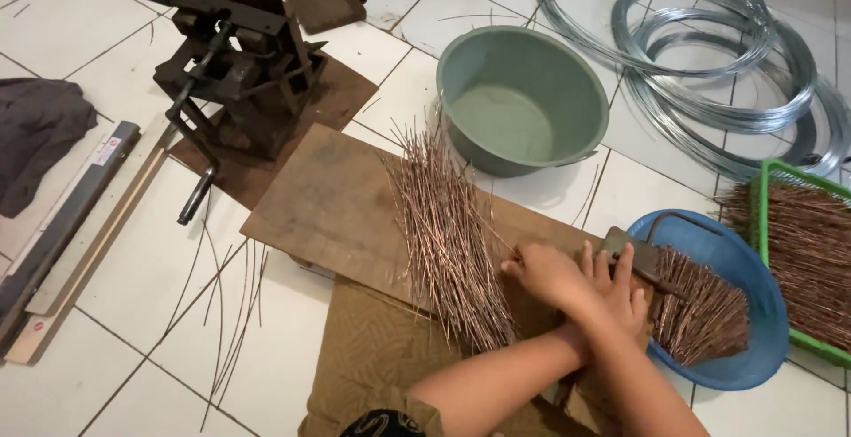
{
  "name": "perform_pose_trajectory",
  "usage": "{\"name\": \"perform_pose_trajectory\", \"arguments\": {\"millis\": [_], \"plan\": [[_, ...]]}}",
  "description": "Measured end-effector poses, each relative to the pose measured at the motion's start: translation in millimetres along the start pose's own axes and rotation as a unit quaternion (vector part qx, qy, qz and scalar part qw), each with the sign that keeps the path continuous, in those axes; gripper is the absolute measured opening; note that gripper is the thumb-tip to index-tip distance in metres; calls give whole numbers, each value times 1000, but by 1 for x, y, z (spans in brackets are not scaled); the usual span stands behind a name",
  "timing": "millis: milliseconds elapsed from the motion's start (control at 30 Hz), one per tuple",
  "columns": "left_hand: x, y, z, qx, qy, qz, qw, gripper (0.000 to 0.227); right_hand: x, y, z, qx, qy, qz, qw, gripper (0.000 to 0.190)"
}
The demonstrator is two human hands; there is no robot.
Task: Bending straight copper wires into L-shapes using a manual bending jig on the floor.
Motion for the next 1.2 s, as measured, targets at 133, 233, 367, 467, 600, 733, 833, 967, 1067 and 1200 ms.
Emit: {"name": "perform_pose_trajectory", "arguments": {"millis": [133,233,367,467,600,733,833,967,1067,1200], "plan": [[-25,-9,-4,2,-44,-33,998,73,21,4,12,-4,13,17,1000,46],[-32,-11,-6,-15,-2,-21,1000,72,36,-5,30,-41,-10,59,997,35],[-26,-8,-2,-26,-7,-26,999,71,28,1,32,-34,-27,146,988,51],[-32,-11,-5,-4,-2,-7,1000,70,23,17,18,15,42,105,993,35],[-10,-3,2,-7,-8,-10,1000,75,12,10,17,1,16,118,993,31],[-23,-5,-10,49,0,21,999,74,-7,-8,18,-2,-21,53,998,24],[-13,0,-8,58,5,-22,998,76,-7,-17,18,7,-12,15,1000,24],[-24,-2,-10,62,-8,25,998,78,-26,-13,-2,-13,-15,49,999,19],[-11,3,-4,65,-11,68,996,80,-50,-33,-28,62,-10,9,998,47],[-20,-2,-6,59,-30,51,996,75,-131,16,-152,187,-6,-8,982,30]]}}
Point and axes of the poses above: each hand's wrist, its own z-axis towards the middle knuckle, its own x-axis out of the palm, y = z × x, the point moved 6 cm from there along z, towards the middle knuckle, and after that the axes turned 6 degrees about -x, right-handed, at the moved point
